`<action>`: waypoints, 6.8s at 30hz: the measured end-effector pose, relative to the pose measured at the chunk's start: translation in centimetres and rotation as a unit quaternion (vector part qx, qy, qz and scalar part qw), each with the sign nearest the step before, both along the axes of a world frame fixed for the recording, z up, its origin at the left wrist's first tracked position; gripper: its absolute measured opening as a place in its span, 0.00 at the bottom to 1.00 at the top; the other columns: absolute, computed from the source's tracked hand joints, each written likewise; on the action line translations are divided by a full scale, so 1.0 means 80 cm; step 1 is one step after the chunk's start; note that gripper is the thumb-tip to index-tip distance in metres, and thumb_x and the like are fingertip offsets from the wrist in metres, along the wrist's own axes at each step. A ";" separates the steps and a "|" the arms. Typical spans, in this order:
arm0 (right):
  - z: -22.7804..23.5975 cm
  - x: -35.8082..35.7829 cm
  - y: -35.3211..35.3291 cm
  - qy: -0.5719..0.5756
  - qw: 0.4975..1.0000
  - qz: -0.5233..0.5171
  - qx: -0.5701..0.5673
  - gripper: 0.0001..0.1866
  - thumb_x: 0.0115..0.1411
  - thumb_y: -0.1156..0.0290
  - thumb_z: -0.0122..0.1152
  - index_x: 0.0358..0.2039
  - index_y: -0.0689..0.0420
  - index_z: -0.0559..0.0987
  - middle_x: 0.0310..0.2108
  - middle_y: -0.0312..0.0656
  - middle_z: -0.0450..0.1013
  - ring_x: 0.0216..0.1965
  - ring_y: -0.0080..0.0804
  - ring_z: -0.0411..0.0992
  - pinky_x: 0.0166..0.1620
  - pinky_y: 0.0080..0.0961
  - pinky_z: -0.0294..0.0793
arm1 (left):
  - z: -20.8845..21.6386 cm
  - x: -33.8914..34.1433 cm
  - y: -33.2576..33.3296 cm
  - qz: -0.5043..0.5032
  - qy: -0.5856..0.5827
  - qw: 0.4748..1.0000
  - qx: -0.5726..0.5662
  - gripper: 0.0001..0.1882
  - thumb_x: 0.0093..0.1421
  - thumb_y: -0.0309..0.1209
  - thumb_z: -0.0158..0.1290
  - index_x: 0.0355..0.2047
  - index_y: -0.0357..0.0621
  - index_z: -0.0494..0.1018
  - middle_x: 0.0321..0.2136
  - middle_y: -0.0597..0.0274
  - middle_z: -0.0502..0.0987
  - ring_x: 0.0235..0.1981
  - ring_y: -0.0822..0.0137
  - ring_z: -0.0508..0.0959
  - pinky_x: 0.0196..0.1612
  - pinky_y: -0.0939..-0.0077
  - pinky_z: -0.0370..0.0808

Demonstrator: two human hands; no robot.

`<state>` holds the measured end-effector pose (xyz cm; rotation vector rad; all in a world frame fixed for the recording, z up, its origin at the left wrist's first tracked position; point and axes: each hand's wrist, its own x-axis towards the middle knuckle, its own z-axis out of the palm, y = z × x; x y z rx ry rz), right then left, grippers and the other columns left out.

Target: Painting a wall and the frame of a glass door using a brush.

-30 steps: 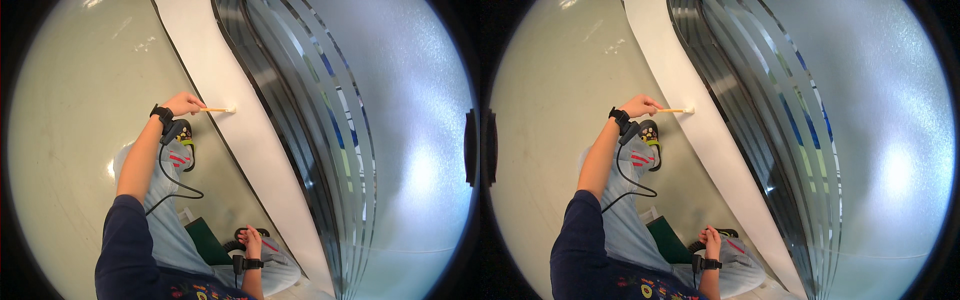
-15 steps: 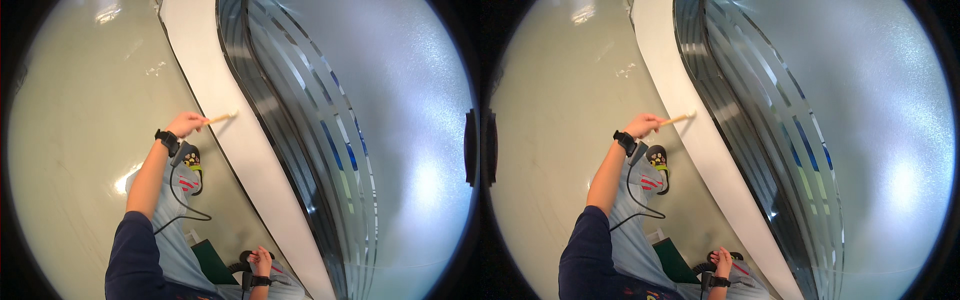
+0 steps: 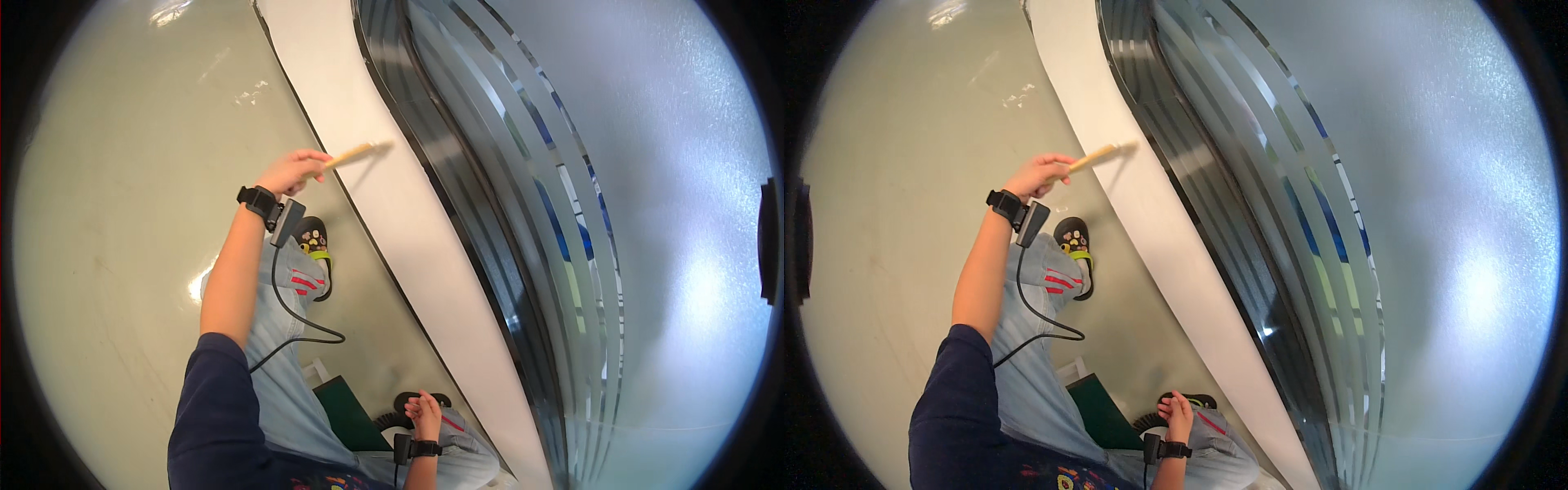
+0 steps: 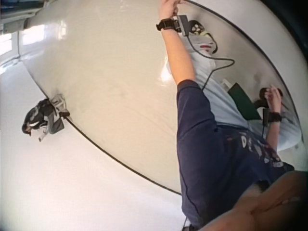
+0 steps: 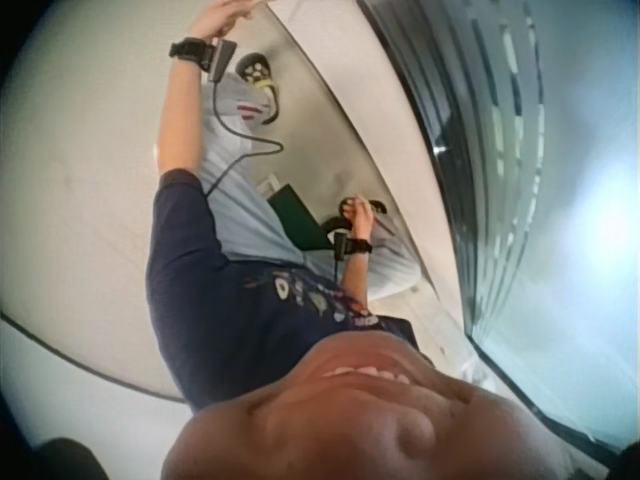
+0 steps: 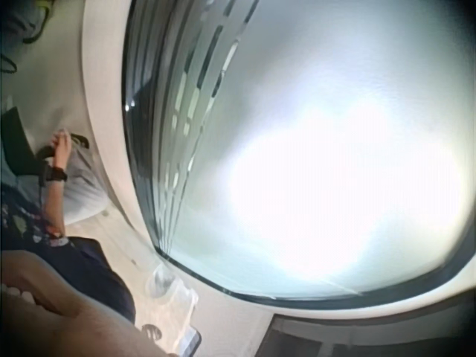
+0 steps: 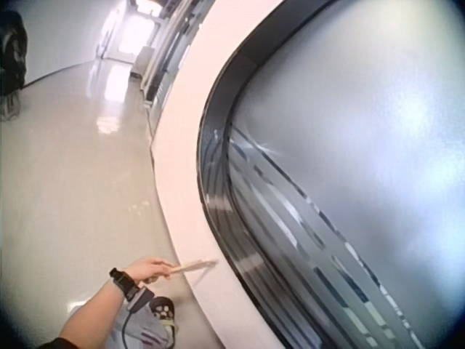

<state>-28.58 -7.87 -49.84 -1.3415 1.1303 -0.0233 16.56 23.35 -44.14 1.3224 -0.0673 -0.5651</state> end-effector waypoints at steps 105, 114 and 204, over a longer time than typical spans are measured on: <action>0.015 -0.004 0.010 0.022 1.000 0.002 -0.001 0.13 0.58 0.69 0.45 0.43 0.57 0.68 0.30 0.39 0.72 0.27 0.26 0.71 0.28 0.19 0.70 | -0.012 -0.006 -0.022 0.193 0.055 0.977 -0.067 0.14 0.53 0.30 0.46 0.41 0.46 0.68 0.17 0.71 0.66 0.07 0.84 0.53 0.08 0.89 0.46; 0.011 -0.007 0.006 0.021 1.000 0.003 0.004 0.13 0.58 0.69 0.45 0.44 0.57 0.68 0.30 0.39 0.72 0.27 0.26 0.71 0.28 0.19 0.70 | -0.006 -0.016 -0.040 0.067 0.091 0.993 -0.041 0.15 0.52 0.29 0.45 0.42 0.45 0.67 0.16 0.72 0.63 0.06 0.83 0.52 0.07 0.87 0.46; 0.000 -0.014 0.013 0.023 1.000 -0.012 0.006 0.13 0.58 0.69 0.46 0.44 0.56 0.69 0.29 0.39 0.71 0.26 0.24 0.70 0.28 0.18 0.70 | -0.053 -0.013 -0.049 -0.175 0.147 0.973 -0.021 0.13 0.53 0.25 0.44 0.40 0.37 0.65 0.17 0.65 0.67 0.06 0.84 0.54 0.06 0.90 0.48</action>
